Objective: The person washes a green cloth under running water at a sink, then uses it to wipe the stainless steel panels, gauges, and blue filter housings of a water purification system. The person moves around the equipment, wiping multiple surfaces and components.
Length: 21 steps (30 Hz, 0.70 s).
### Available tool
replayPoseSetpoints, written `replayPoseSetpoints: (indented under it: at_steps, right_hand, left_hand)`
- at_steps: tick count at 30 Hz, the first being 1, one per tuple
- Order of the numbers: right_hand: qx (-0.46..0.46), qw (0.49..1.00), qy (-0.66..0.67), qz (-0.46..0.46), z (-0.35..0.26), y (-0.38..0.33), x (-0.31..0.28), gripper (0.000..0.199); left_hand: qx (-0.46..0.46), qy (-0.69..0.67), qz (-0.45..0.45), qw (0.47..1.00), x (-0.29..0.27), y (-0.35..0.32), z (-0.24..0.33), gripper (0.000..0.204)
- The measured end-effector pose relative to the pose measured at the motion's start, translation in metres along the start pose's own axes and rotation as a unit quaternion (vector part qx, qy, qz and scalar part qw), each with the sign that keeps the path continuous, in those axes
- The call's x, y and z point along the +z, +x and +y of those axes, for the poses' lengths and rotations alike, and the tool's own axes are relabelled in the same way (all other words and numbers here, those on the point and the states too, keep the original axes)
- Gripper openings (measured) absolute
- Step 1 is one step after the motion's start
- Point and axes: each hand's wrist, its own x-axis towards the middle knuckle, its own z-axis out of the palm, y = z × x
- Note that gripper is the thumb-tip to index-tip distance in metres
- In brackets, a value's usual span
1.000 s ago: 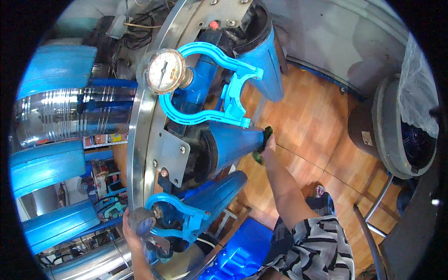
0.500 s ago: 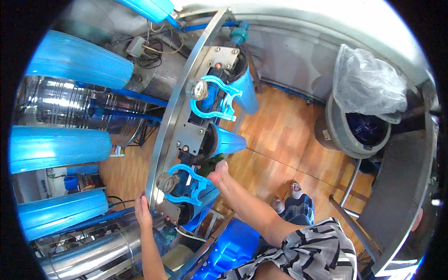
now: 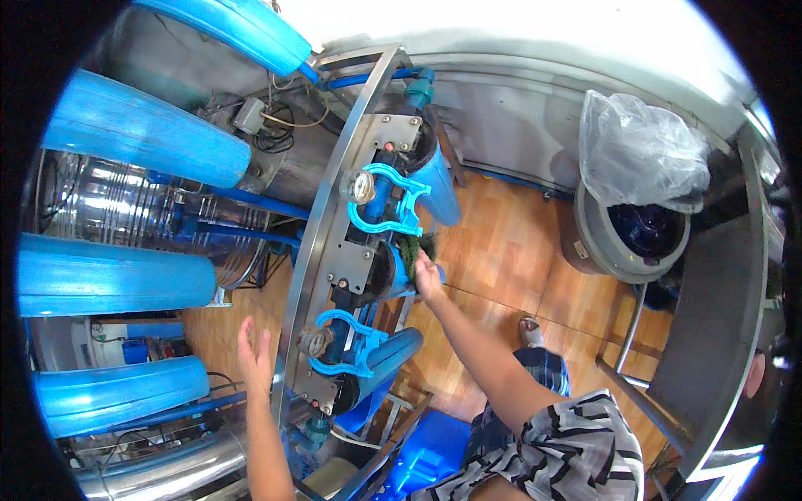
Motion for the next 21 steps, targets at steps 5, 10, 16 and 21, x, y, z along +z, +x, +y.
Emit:
replayPoseSetpoints:
  at_steps: [5, 10, 16, 21]
  right_hand:
    - [0.034, 0.990, 0.010, -0.135, -0.005, 0.027, -0.015, 0.043]
    - [-0.076, 0.967, 0.169, -0.177, 0.003, 0.009, -0.004, 0.036]
    - [0.081, 0.982, -0.074, -0.152, 0.037, 0.055, -0.014, 0.039]
    - [-0.182, 0.904, -0.033, -0.385, -0.011, 0.092, 0.003, 0.041]
  left_hand:
    - [0.108, 0.084, -0.081, 0.987, 0.037, 0.058, 0.074, 0.063]
    - [0.133, 0.105, -0.128, 0.977, 0.084, 0.103, 0.094, 0.070]
    - [0.140, 0.041, -0.121, 0.982, 0.100, 0.108, 0.093, 0.066]
    - [0.105, 0.029, -0.140, 0.984, 0.101, 0.109, 0.101, 0.066]
